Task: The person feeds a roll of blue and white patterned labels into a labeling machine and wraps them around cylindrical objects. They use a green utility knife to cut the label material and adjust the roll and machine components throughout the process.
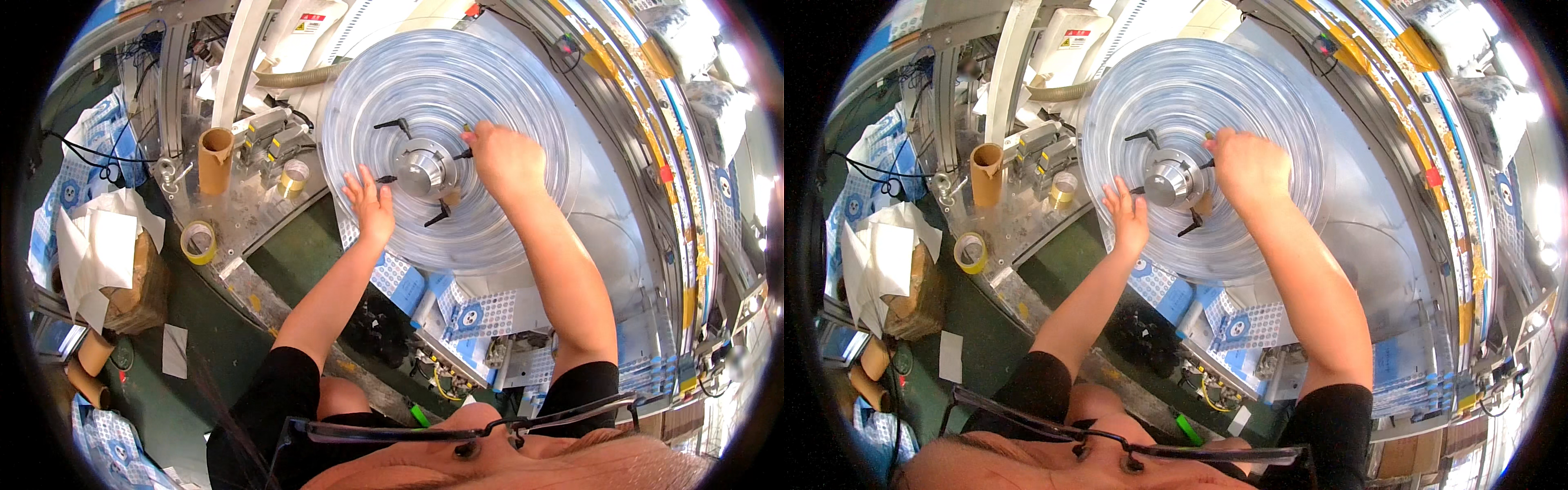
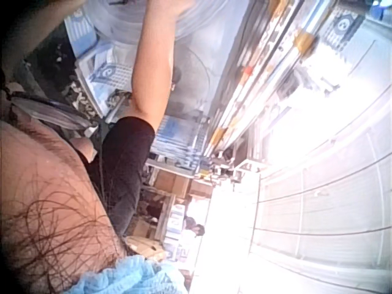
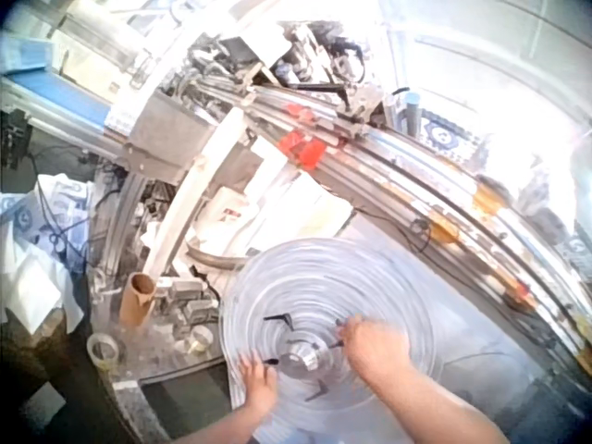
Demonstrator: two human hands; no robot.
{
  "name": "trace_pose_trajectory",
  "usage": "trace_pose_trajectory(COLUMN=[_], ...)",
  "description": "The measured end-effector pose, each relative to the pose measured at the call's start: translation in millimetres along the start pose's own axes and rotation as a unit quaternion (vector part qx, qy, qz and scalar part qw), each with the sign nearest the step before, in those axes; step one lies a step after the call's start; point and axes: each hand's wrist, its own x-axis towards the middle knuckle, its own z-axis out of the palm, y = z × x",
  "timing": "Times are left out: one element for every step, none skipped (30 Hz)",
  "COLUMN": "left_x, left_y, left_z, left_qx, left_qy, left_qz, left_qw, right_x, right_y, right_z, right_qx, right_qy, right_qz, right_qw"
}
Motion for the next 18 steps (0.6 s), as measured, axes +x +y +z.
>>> trace_pose_trajectory(left_x=[-1, -2, -2, -3, -4, -5, -7, -8, -11, -14, -18, -20, -24, -29, -33, -39, -45, -52], left_y=[3, 4, 5, 6, 7, 8, 9, 10, 12, 13, 13, 14, 14, 16, 18, 22, 27, 35], left_z=[-2, -1, 1, 2, 3, 3, 4, 5, 6, 7, 9, 10, 12, 14, 16, 19, 22, 27], left_qx=[-0.006, -0.008, -0.009, -0.011, -0.013, -0.014, -0.015, -0.024, -0.032, -0.039, -0.043, -0.047, -0.050, -0.063, -0.075, -0.086, -0.097, -0.107], left_qy=[-0.009, -0.005, 0.000, 0.005, 0.004, 0.001, -0.001, 0.002, 0.002, 0.002, 0.007, 0.014, 0.021, 0.025, 0.029, 0.030, 0.026, 0.017], left_qz=[-0.010, -0.008, -0.005, -0.002, -0.013, -0.024, -0.035, -0.039, -0.044, -0.049, -0.054, -0.057, -0.061, -0.075, -0.088, -0.100, -0.130, -0.157], left_qw=[1.000, 1.000, 1.000, 1.000, 1.000, 1.000, 0.999, 0.999, 0.999, 0.998, 0.998, 0.997, 0.997, 0.995, 0.993, 0.991, 0.987, 0.982], right_x=[1, 2, 5, 7, 10, 11, 13, 15, 17, 19, 21, 24, 28, 34, 42, 47, 51, 56], right_y=[2, 5, 8, 10, 9, 7, 6, 5, 5, 4, 3, 0, -2, -7, -12, -16, -22, -26], right_z=[5, 5, 1, -3, -5, -6, -7, -8, -7, -6, -6, -5, -4, -1, 3, 4, 2, 3], right_qx=[0.003, 0.020, 0.036, 0.053, 0.037, 0.021, 0.006, 0.002, -0.002, -0.006, -0.005, -0.004, -0.004, -0.016, -0.026, -0.038, -0.052, -0.044], right_qy=[0.100, 0.109, 0.120, 0.130, 0.144, 0.156, 0.168, 0.182, 0.194, 0.205, 0.205, 0.208, 0.212, 0.219, 0.228, 0.235, 0.202, 0.183], right_qz=[-0.016, -0.025, -0.035, -0.044, -0.048, -0.050, -0.053, -0.060, -0.066, -0.071, -0.067, -0.063, -0.059, -0.053, -0.048, -0.038, -0.028, -0.008], right_qw=[0.995, 0.994, 0.992, 0.989, 0.988, 0.986, 0.984, 0.981, 0.979, 0.976, 0.976, 0.976, 0.976, 0.974, 0.972, 0.971, 0.978, 0.982])
